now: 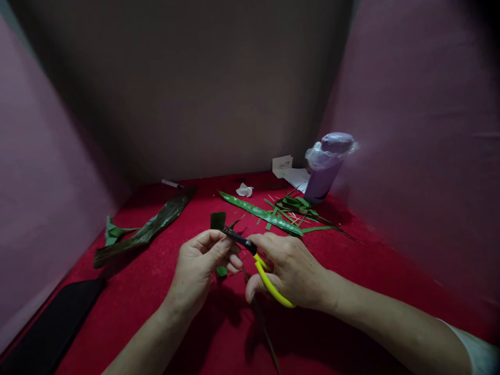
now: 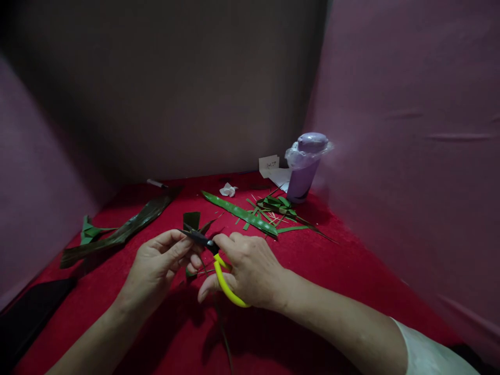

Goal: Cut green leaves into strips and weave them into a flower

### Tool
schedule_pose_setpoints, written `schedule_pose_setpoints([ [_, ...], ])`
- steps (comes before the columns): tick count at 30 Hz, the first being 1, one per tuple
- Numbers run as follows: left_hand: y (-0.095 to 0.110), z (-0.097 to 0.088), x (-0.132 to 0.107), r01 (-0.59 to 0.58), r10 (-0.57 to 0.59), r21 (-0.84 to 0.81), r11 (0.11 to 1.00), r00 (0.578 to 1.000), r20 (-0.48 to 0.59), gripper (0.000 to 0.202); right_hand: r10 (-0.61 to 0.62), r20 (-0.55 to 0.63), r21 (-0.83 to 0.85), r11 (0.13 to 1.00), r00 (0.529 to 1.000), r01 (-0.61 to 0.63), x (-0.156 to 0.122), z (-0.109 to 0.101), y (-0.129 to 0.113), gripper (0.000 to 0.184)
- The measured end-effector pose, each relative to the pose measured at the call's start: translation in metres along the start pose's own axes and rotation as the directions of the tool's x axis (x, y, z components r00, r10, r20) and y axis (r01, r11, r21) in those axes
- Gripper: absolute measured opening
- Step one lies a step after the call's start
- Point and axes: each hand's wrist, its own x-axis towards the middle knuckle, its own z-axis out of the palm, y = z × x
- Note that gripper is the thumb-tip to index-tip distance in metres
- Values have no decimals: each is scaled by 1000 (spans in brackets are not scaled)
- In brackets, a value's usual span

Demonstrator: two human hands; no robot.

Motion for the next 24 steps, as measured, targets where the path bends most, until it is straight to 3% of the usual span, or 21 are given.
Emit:
schedule_pose_setpoints([
  [19, -3, 3, -1, 17, -17, -30, 999, 1000, 14, 8, -37, -58, 21, 999, 998, 38, -2, 5, 2, 54],
  [24, -8, 1, -3, -27, 27, 16, 1000, 1000, -4, 8, -32, -57, 31, 999, 998, 34, -1, 7, 1, 52],
])
